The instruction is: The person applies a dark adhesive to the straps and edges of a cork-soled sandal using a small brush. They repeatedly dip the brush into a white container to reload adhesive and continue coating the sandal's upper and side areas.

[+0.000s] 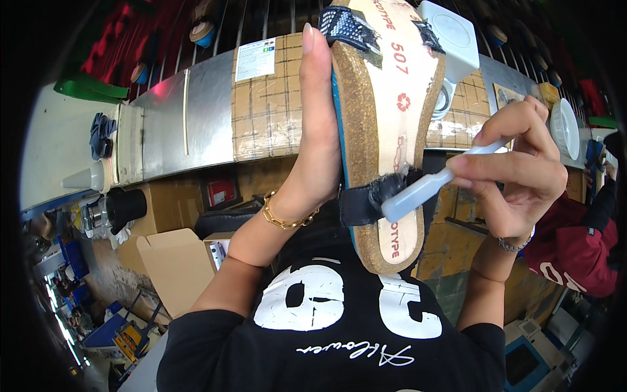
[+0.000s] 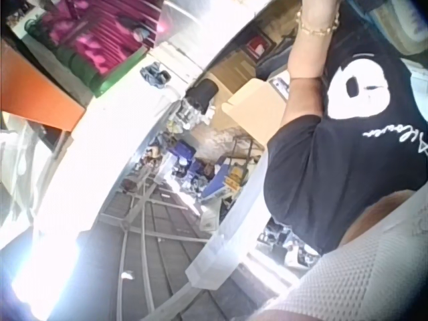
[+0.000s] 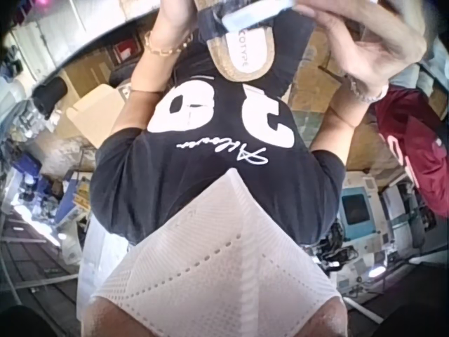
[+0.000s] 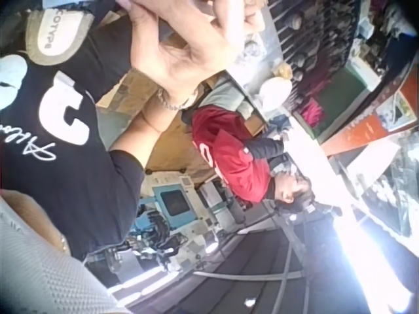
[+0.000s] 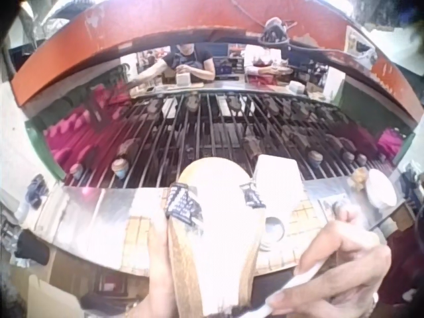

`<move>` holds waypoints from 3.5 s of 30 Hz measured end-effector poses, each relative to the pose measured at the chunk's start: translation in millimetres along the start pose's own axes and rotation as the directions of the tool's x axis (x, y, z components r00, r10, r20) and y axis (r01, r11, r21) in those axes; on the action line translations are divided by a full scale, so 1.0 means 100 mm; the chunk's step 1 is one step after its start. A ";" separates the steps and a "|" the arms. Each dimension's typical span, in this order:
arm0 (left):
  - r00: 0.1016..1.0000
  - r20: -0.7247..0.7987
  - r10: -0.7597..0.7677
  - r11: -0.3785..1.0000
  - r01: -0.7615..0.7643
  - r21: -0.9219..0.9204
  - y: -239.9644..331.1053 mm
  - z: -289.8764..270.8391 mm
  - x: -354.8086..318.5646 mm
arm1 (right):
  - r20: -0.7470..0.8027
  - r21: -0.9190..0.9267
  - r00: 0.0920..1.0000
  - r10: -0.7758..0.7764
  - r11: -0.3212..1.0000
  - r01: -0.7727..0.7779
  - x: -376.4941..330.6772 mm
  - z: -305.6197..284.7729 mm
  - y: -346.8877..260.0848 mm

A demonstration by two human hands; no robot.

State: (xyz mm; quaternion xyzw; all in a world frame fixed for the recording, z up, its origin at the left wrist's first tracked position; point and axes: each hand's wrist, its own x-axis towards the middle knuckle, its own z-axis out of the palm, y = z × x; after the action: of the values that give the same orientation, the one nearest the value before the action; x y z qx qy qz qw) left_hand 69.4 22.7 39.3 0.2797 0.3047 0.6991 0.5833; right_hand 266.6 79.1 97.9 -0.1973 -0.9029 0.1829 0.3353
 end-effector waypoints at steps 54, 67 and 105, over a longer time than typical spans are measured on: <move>0.994 -0.084 0.074 0.985 -0.060 0.160 0.01 -0.43 0.28 | -0.140 0.208 0.984 0.107 0.975 -0.077 -0.20 0.36 0.00; 0.949 0.213 -0.234 0.972 0.225 0.067 -0.11 -0.39 0.34 | 0.040 0.397 0.996 0.081 0.913 -0.090 -0.25 0.34 0.11; 0.954 0.074 -0.291 0.939 0.270 0.213 -0.17 -0.34 0.21 | -0.429 0.088 0.861 0.272 0.962 -0.259 0.12 0.38 0.63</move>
State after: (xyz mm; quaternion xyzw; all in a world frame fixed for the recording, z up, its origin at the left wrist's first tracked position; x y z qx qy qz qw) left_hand 51.7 42.5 4.4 0.3266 0.3793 0.5588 0.6612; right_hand 247.2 131.3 49.0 -0.3510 -0.7660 0.1908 0.5036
